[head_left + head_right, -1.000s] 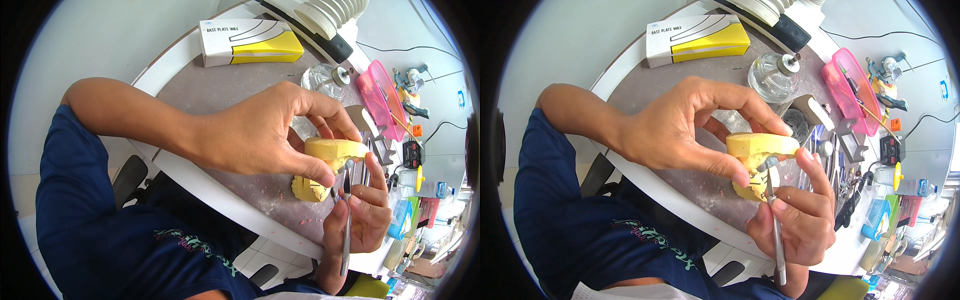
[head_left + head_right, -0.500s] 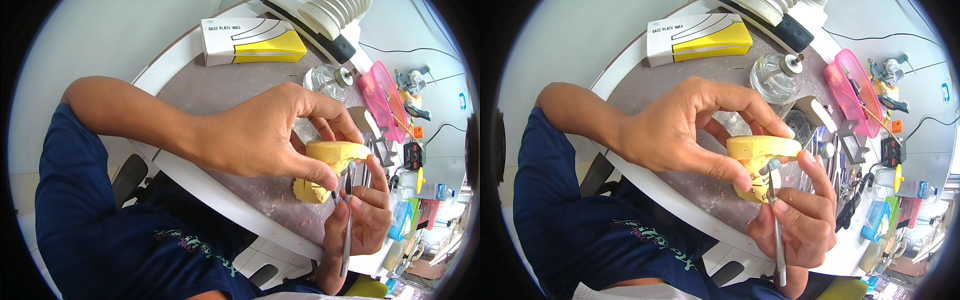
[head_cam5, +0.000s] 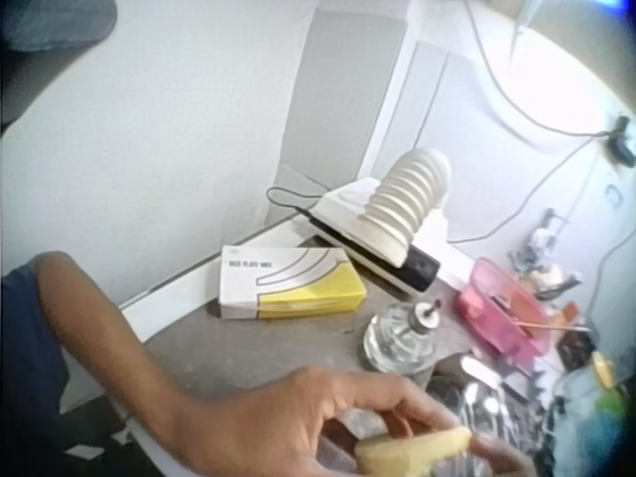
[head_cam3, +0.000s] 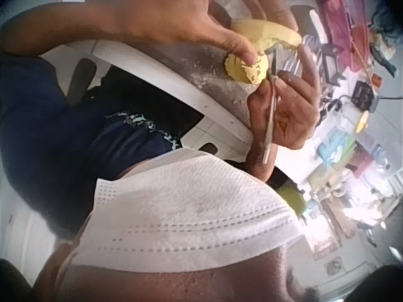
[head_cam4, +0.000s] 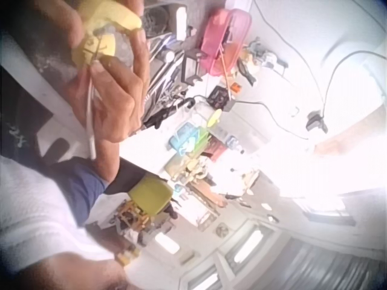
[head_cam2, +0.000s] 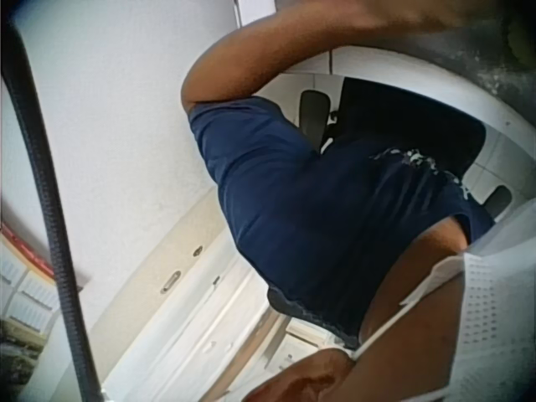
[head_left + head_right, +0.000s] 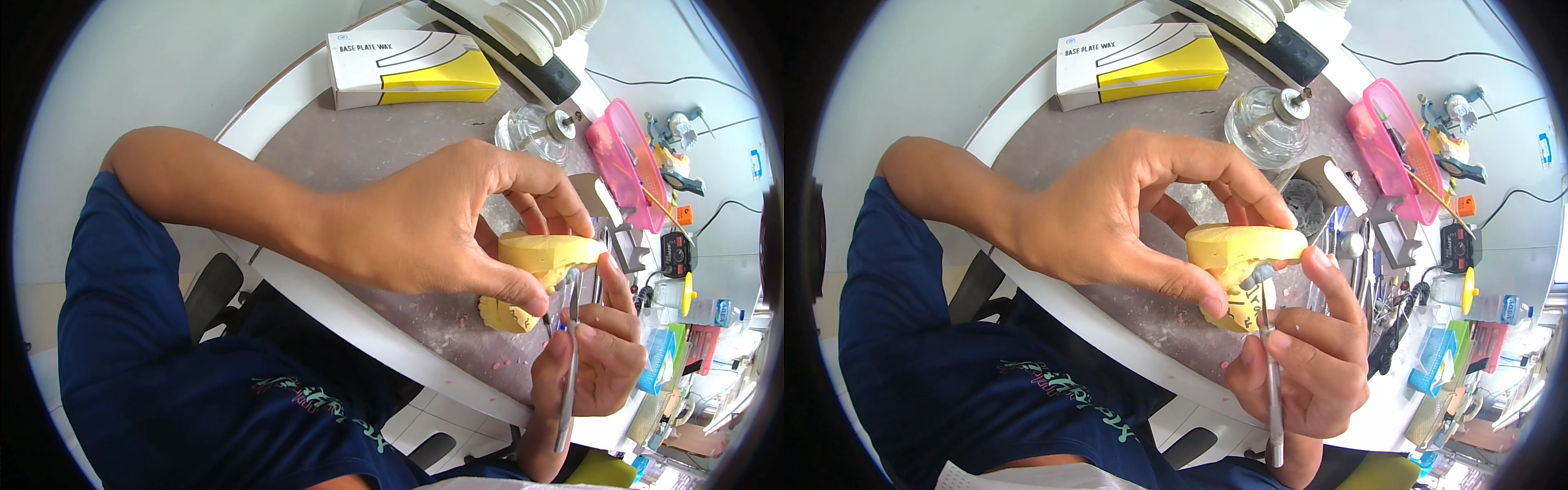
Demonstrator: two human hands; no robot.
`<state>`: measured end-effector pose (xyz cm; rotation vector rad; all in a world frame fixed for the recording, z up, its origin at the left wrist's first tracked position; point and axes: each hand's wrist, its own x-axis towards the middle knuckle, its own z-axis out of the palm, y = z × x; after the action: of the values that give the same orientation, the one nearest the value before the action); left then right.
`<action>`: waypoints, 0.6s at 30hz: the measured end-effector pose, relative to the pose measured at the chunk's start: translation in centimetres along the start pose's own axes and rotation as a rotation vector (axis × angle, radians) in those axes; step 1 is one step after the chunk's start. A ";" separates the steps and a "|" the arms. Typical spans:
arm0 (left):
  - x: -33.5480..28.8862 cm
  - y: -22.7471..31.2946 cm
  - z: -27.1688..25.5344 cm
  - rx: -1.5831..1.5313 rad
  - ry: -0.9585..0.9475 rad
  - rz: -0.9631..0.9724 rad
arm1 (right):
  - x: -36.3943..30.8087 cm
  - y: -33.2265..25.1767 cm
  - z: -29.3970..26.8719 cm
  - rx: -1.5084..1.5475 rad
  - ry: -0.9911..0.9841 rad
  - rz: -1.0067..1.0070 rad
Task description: The person uses a metal dental instrument to carve and shape a yellow wax dental model held in their left hand. They carefully remove small pieces of wax from the surface of the model, refining its contours and edges throughout the process.
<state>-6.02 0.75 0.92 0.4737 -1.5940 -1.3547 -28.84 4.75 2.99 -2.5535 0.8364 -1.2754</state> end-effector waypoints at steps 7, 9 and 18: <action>0.0 -0.1 0.0 0.009 -0.003 0.017 | 0.1 -0.4 -0.2 -0.065 -0.040 -0.025; 0.0 -0.1 0.0 0.011 -0.003 0.021 | 0.1 -0.5 -0.1 -0.097 -0.052 -0.032; 0.0 -0.1 0.0 0.010 -0.007 0.021 | 0.2 -0.6 0.1 -0.113 -0.050 -0.030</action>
<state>-6.02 0.69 0.86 0.4574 -1.6086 -1.3342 -28.43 5.15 3.33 -2.6827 0.8875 -1.1998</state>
